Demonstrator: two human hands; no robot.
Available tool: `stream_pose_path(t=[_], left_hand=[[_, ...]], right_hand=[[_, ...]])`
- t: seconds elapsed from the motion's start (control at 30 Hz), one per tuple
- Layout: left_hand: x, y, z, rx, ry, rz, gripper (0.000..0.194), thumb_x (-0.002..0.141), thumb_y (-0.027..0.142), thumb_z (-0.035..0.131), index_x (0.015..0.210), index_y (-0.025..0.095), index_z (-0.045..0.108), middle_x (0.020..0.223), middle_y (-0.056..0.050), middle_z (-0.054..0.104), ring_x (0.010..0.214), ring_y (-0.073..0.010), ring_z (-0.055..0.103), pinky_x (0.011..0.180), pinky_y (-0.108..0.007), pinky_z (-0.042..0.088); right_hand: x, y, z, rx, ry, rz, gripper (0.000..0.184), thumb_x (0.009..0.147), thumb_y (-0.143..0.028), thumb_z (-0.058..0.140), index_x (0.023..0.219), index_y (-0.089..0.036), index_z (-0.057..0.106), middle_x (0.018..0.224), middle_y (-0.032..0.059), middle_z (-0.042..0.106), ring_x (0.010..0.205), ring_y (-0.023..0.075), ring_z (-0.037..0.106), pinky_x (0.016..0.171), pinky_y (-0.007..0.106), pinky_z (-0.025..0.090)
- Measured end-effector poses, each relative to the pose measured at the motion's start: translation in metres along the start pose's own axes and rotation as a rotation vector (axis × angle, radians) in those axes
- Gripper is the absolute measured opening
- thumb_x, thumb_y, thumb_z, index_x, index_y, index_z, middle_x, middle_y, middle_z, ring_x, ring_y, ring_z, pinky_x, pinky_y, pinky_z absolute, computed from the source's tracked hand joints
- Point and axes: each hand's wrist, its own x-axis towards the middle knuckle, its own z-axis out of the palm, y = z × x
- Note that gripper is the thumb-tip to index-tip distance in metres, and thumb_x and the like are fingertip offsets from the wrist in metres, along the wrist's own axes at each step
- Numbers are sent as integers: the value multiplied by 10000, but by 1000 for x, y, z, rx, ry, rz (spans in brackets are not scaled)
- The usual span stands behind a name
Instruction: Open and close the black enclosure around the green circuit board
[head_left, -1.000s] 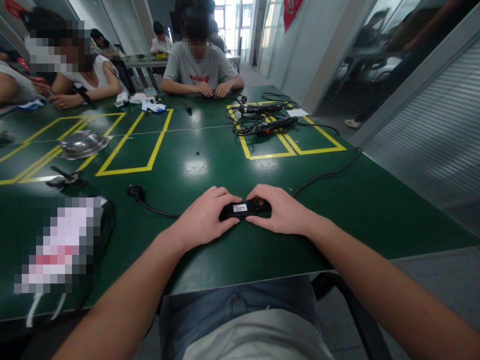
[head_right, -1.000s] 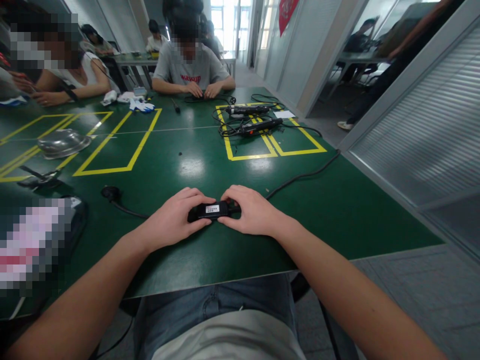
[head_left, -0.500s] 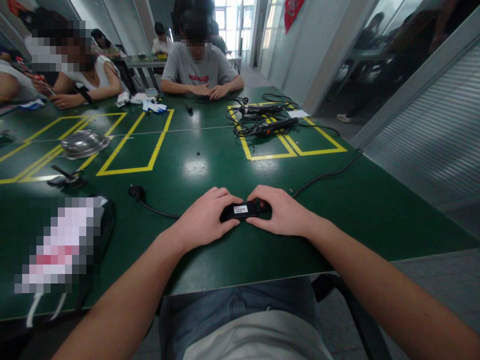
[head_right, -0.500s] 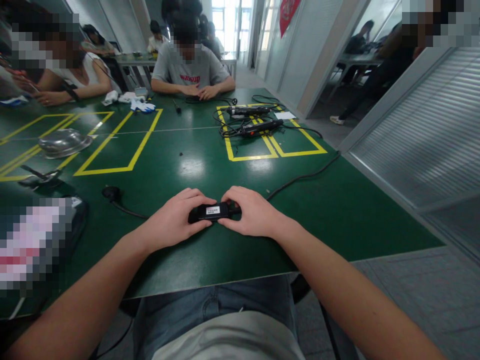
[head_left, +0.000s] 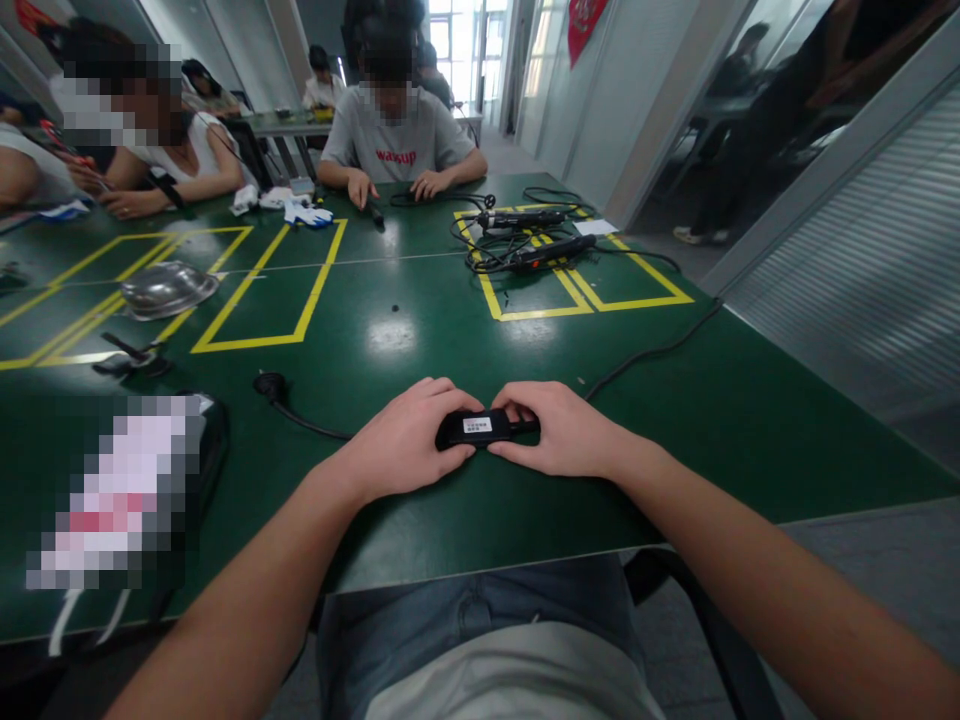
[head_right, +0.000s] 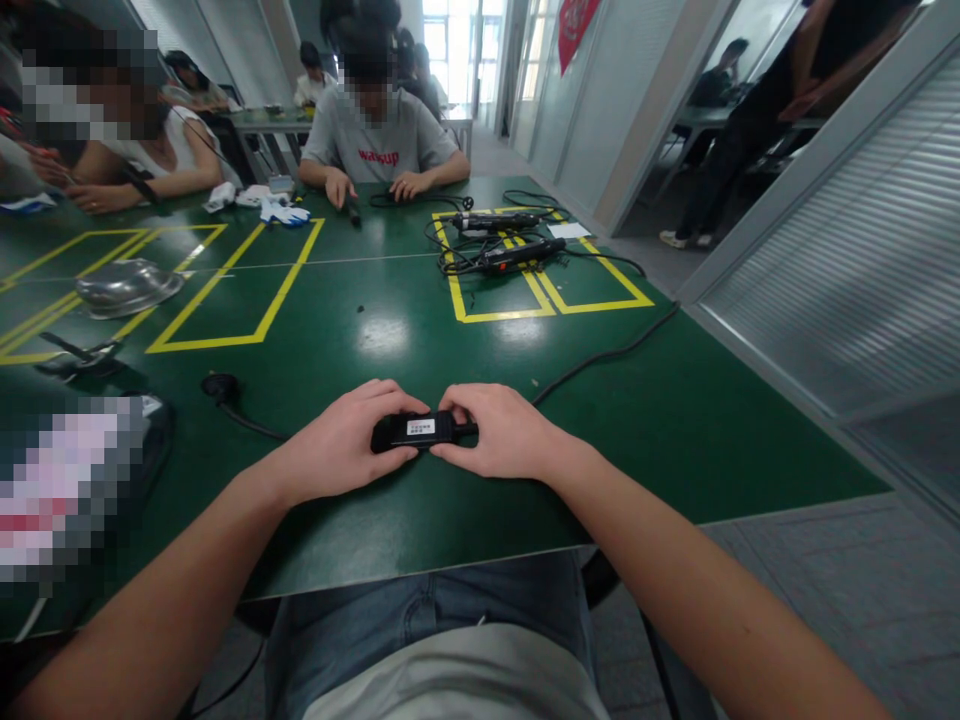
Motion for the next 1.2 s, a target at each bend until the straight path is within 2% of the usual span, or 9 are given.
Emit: stream_pose_path(t=[0.3,0.63,0.8,1.0,1.07,1.2], left_hand=[[0,3,-3,-11,-13,-17,284,853,183,745,1131,226,707,1093,-52,717,1065,-265,695,950,-404,579],[0,2,-6,-53,-4,-25,263,893,229,769,1154,224,735,1096,-51,753,1021,-256,703,945,-409,563],[1,3,-7,-55,66,-27,263,938,278,732,1197,230,735,1145,-59,792,1057,-268,710,997,-441,569],[6,-7,-6,74,262,-183,296,970,243,694,1263,217,730,1220,-88,805,1184,-315,669,1088,-525,554],[8,-13,-4,111,268,-249,302,972,228,703,1272,212,731,1234,-97,803,1213,-329,659,1111,-543,547],[12,-21,0,128,192,-314,296,961,189,719,1256,192,740,1213,-108,802,1195,-334,669,1103,-540,561]], right_hand=[[0,0,3,-17,19,-48,257,886,-283,878,1088,-198,743,926,28,744,797,196,676,741,310,494],[0,1,3,12,31,-53,235,920,-332,831,1091,-199,740,917,32,741,793,199,667,747,323,499],[1,0,2,37,57,-19,229,957,-360,771,1112,-205,707,898,27,709,772,196,627,736,330,486],[2,2,1,42,98,94,487,979,-384,730,1400,-226,543,974,31,721,782,211,636,756,353,489],[2,3,0,36,100,107,380,988,-349,696,1320,-234,550,964,30,716,781,212,638,761,355,483],[3,3,-2,7,68,51,95,957,-248,642,1006,-242,561,914,33,692,789,205,619,760,344,467]])
